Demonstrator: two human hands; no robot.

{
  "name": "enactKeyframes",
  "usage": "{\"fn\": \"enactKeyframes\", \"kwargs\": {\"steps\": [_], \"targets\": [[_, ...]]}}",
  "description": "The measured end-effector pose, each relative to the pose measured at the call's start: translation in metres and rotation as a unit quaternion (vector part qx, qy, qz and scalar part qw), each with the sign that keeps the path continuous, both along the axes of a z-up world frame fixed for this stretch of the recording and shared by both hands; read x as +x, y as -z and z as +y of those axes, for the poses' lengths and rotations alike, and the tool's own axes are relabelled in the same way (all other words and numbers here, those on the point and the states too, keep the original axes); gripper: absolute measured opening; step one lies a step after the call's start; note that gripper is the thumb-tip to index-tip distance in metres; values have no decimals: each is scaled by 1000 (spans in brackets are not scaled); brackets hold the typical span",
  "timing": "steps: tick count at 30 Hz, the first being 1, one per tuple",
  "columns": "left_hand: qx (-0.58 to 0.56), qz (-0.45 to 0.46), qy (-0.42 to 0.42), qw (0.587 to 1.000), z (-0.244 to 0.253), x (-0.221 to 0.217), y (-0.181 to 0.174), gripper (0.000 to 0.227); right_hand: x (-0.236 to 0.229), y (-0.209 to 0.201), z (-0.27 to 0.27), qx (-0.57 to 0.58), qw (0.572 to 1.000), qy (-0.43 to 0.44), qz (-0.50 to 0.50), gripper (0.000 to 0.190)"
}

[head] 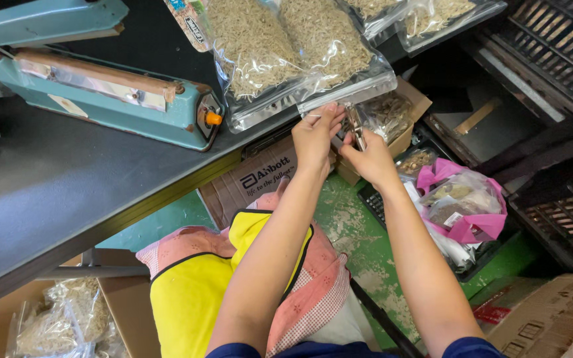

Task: The person repeatedly fills clear plastic bags with dried noodles, seals them using a heat sealer, and secures the top with pliers. They then place the sealed bags into a cardboard box.

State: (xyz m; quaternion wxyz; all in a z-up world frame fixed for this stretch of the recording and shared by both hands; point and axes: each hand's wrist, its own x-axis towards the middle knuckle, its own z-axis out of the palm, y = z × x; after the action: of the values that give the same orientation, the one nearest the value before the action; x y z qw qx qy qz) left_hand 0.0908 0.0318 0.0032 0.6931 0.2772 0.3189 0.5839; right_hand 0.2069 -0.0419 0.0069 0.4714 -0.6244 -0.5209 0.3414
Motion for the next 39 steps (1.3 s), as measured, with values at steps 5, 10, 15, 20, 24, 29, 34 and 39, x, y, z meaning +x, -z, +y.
{"fn": "enactKeyframes", "kwargs": {"steps": [5, 10, 15, 20, 24, 29, 34, 39], "targets": [[5, -14, 3, 1000, -2, 0, 0, 24, -6, -2, 14, 43, 999, 9, -12, 15], [4, -13, -3, 1000, -2, 0, -1, 24, -8, 0, 17, 54, 998, 16, -21, 24], [-1, 8, -1, 1000, -2, -1, -3, 25, -5, 4, 18, 49, 998, 18, -36, 29], [-5, -8, 5, 1000, -6, -11, -11, 25, -1, -3, 8, -13, 996, -25, 79, 18], [7, 1, 18, 1000, -15, -24, -29, 35, -12, -18, -11, 172, 929, -69, 320, 36], [-23, -42, 35, 998, -21, -50, -50, 55, -19, -44, -3, 172, 915, -118, 344, 77], [-77, -112, -19, 991, 1, -59, -76, 45, -19, -68, 20, 168, 936, -136, 276, 71], [4, -131, -25, 991, -40, -61, -105, 35, -27, -98, -27, 270, 925, -115, 241, 65]]}}
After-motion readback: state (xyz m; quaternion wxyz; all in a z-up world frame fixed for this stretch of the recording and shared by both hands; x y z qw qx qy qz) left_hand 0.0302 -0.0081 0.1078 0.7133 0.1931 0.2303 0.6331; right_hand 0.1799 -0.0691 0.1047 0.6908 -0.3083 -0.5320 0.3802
